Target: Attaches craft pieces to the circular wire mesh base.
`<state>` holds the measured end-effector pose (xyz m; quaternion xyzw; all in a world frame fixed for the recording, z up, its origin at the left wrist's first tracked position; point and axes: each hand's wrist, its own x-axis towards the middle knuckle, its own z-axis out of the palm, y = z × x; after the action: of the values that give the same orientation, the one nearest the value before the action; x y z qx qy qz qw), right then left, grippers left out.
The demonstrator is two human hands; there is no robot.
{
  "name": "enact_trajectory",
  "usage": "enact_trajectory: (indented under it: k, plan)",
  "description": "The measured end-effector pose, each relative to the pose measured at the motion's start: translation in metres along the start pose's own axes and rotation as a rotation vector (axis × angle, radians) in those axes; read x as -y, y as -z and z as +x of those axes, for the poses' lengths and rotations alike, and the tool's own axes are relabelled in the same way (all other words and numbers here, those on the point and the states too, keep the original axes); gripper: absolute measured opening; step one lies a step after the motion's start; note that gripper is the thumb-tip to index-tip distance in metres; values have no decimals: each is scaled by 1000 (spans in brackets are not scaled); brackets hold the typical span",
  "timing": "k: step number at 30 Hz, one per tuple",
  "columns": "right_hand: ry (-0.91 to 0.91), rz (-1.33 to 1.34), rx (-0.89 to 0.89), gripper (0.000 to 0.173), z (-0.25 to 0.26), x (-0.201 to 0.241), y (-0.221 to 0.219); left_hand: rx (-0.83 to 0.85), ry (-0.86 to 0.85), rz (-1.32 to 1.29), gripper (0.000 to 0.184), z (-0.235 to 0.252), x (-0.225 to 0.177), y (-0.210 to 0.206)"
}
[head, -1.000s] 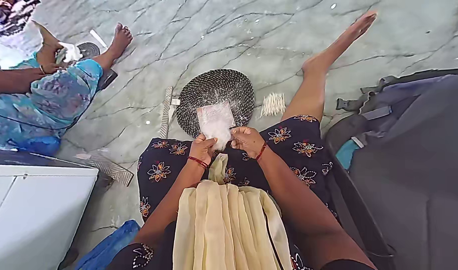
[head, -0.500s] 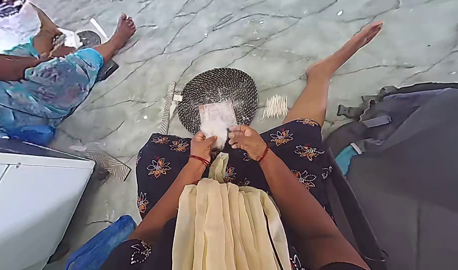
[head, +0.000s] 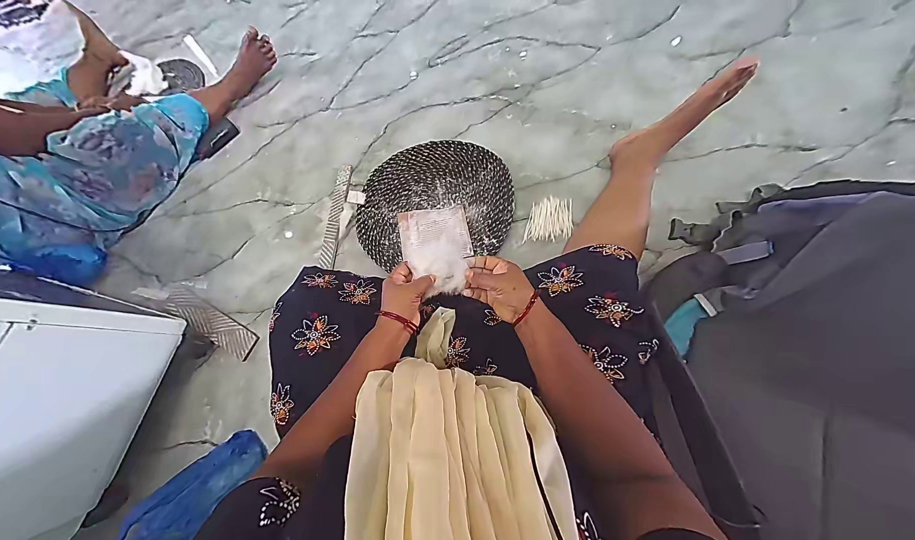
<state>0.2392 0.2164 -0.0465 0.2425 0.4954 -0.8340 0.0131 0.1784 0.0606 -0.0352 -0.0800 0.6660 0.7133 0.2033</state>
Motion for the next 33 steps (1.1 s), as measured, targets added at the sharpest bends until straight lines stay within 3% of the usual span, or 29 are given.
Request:
enact_trajectory:
  k: [6, 12, 16, 21, 25, 33]
  plan:
    - [47, -73, -5, 22, 3, -6, -8, 50, -9, 58, 38, -1, 4, 1]
    - [92, -183, -7, 11, 3, -10, -9, 186, 9, -103, 14, -6, 2, 1]
    - [94, -223, 5, 13, 3, -12, -11, 115, 48, -9, 16, -7, 0, -3]
    - [50, -109, 28, 5, 1, -10, -11, 63, 62, 17, 19, -3, 2, -1]
    - [0, 63, 70, 12, 2, -7, -5, 69, 102, -20, 25, -4, -2, 1]
    - [-61, 167, 111, 17, -2, -2, 0, 80, 207, -99, 17, 2, -12, 12]
